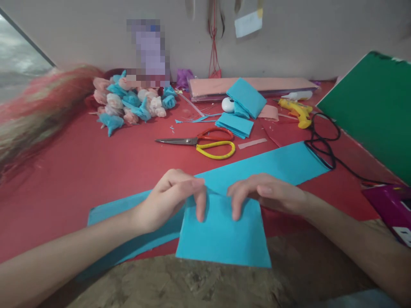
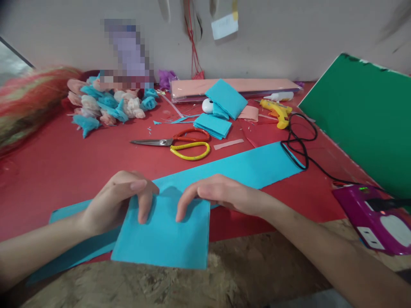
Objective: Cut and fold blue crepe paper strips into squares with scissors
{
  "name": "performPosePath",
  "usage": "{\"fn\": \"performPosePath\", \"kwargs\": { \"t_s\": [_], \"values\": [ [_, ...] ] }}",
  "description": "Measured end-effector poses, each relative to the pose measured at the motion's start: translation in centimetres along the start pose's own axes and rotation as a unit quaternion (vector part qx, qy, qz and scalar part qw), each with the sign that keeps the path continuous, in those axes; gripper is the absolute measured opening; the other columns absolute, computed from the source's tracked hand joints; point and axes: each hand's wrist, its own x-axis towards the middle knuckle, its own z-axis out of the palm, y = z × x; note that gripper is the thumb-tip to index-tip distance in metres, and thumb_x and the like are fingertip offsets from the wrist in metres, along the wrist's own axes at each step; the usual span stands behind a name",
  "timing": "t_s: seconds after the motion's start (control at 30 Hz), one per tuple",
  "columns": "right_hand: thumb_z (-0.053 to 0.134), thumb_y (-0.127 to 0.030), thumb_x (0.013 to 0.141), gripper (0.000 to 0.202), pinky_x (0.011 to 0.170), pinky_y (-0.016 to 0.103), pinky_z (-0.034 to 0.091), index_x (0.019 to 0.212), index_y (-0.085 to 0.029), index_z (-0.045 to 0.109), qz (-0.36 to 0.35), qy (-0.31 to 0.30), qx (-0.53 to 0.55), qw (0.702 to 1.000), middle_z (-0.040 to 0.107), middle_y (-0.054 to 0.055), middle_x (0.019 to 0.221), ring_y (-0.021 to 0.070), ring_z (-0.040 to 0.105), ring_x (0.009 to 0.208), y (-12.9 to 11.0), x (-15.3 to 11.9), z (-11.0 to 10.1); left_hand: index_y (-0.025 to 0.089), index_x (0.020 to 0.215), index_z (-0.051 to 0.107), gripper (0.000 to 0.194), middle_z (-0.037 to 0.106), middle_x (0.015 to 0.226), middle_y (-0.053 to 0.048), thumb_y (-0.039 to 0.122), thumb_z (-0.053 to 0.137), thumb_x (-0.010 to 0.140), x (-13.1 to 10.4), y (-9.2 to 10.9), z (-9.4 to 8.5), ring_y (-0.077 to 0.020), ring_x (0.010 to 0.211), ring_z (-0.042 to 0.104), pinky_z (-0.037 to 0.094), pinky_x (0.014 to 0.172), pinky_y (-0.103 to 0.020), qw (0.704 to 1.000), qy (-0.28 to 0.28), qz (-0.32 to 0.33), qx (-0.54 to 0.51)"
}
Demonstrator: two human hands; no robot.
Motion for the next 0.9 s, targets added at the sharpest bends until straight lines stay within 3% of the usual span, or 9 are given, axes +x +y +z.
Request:
{"fn": "performPosePath", "kwargs": {
  "t_s": [0.1, 0.23, 0.33, 0.5, 0.6, 0.7, 0.77, 0.9],
  "values": [
    [0.034, -0.039, 0.096, 0.042, 0.097, 0.036, 0.037, 0.093, -0.016, 0.069, 0.011, -0.051, -0.032, 0.998, 0.069, 0.007, 0.104, 0.0182, 0.058, 0.098, 0.2, 0.5, 0.7, 0.015, 0.052, 0.066, 0.046, 0.063, 0.051, -0.001, 0.025, 0.045, 0.090, 0.2, -0.1, 0.8, -0.0090, 0.049, 0.050, 0.040, 0.057, -0.021, 0.998, -0.049, -0.027, -0.015],
    [0.030, -0.030, 0.097, 0.043, 0.094, 0.033, 0.039, 0.084, -0.014, 0.068, 0.014, -0.054, -0.057, 0.997, 0.070, 0.008, 0.100, 0.0164, 0.061, 0.096, 0.2, 1.1, 1.9, 0.013, 0.051, 0.064, 0.047, 0.067, 0.059, -0.004, 0.023, 0.041, 0.091, 0.2, -0.1, 1.5, -0.0087, 0.050, 0.052, 0.039, 0.053, -0.021, 0.993, -0.110, -0.032, -0.013],
    [0.035, -0.030, 0.096, 0.041, 0.086, 0.030, 0.042, 0.081, -0.014, 0.070, 0.029, -0.045, -0.097, 0.994, 0.070, 0.007, 0.090, 0.0155, 0.061, 0.086, 0.0, 0.9, 1.6, 0.014, 0.047, 0.063, 0.047, 0.060, 0.048, -0.002, 0.022, 0.043, 0.089, 0.1, 0.1, 1.4, -0.0075, 0.043, 0.043, 0.035, 0.049, -0.022, 0.997, -0.079, -0.023, 0.002],
    [0.041, -0.034, 0.093, 0.043, 0.060, 0.027, 0.042, 0.066, -0.013, 0.069, 0.050, -0.062, -0.094, 0.992, 0.063, 0.005, 0.060, 0.0123, 0.051, 0.055, -0.5, -0.5, -1.7, 0.017, 0.042, 0.062, 0.048, 0.054, 0.038, 0.000, 0.025, 0.045, 0.086, 0.2, 0.3, 0.4, -0.0083, 0.040, 0.039, 0.033, 0.047, -0.023, 1.000, 0.007, -0.003, 0.001],
    [0.047, -0.035, 0.091, 0.042, 0.056, 0.025, 0.041, 0.056, -0.015, 0.061, 0.039, 0.018, -0.093, 0.995, 0.057, 0.001, 0.053, 0.0109, 0.050, 0.051, -0.8, -0.8, -2.7, 0.018, 0.042, 0.062, 0.048, 0.052, 0.036, 0.001, 0.024, 0.044, 0.086, 0.4, 0.2, -0.1, -0.0089, 0.039, 0.040, 0.036, 0.047, -0.023, 0.999, 0.032, 0.013, 0.013],
    [0.059, -0.045, 0.082, 0.030, 0.056, 0.023, 0.042, 0.077, -0.016, 0.065, 0.049, 0.128, -0.098, 0.986, 0.062, 0.001, 0.072, 0.0109, 0.054, 0.062, -1.0, -0.3, -1.9, 0.018, 0.046, 0.064, 0.048, 0.056, 0.041, 0.001, 0.022, 0.042, 0.088, 0.5, 0.0, -0.2, -0.0085, 0.039, 0.041, 0.038, 0.050, -0.022, 0.997, 0.038, 0.041, 0.053],
    [0.063, -0.049, 0.077, 0.035, 0.053, 0.022, 0.041, 0.088, -0.017, 0.065, 0.088, 0.134, -0.122, 0.980, 0.061, 0.000, 0.076, 0.0106, 0.052, 0.063, -0.9, 0.1, -0.9, 0.017, 0.049, 0.064, 0.047, 0.060, 0.046, 0.000, 0.021, 0.041, 0.090, 0.4, -0.1, -0.2, -0.0085, 0.041, 0.045, 0.038, 0.049, -0.022, 0.994, 0.020, 0.071, 0.084],
    [0.066, -0.044, 0.075, 0.028, 0.046, 0.021, 0.034, 0.075, -0.016, 0.066, 0.133, 0.139, -0.180, 0.965, 0.048, -0.005, 0.056, 0.0069, 0.040, 0.050, -0.7, 0.3, 0.1, 0.014, 0.056, 0.065, 0.047, 0.062, 0.049, -0.003, 0.026, 0.039, 0.094, 0.0, -0.3, -0.3, -0.0098, 0.041, 0.048, 0.035, 0.045, -0.023, 0.981, -0.021, 0.111, 0.158]
  ]
}}
